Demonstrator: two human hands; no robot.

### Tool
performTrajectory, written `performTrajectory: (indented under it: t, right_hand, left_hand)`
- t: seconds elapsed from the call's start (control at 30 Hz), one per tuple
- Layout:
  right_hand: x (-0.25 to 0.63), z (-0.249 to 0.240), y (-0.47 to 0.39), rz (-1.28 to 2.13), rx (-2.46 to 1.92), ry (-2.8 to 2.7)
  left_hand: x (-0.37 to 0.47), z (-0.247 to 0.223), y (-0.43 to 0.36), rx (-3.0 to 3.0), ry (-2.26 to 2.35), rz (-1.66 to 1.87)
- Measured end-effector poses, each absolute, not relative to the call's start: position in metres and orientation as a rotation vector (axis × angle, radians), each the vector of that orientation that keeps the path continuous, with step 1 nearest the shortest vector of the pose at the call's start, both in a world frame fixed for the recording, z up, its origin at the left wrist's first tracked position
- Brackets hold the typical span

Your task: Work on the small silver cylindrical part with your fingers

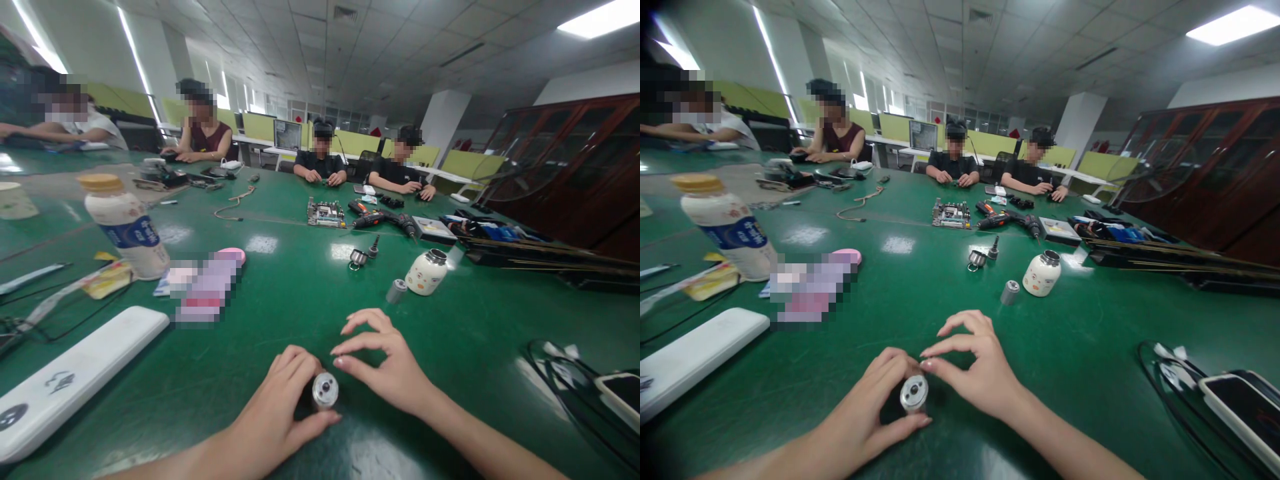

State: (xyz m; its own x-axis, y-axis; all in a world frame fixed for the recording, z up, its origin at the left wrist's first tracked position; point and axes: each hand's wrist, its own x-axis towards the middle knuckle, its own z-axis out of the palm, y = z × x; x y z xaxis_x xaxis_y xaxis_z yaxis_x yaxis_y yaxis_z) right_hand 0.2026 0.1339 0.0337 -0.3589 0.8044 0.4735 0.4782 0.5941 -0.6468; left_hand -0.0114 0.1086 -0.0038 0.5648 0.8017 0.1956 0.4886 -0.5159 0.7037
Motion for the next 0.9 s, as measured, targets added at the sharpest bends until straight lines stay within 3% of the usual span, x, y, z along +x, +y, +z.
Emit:
performTrajectory:
  t: [0.23, 0.53, 0.9]
  right_hand:
    - [0.236, 0.012, 0.169, 0.391, -1.326, -2.19]
    - [0.196, 0.045, 0.123, 0.689, -1.118, -2.063]
    - [0.19, 0.035, 0.12, 0.747, -1.071, -2.048]
  left_hand:
    - [-0.01, 0.003, 0.108, 2.182, 1.041, 0.666]
    - [-0.011, -0.005, 0.109, 2.219, 1.013, 0.711]
    - [-0.01, -0.005, 0.109, 2.228, 1.013, 0.7]
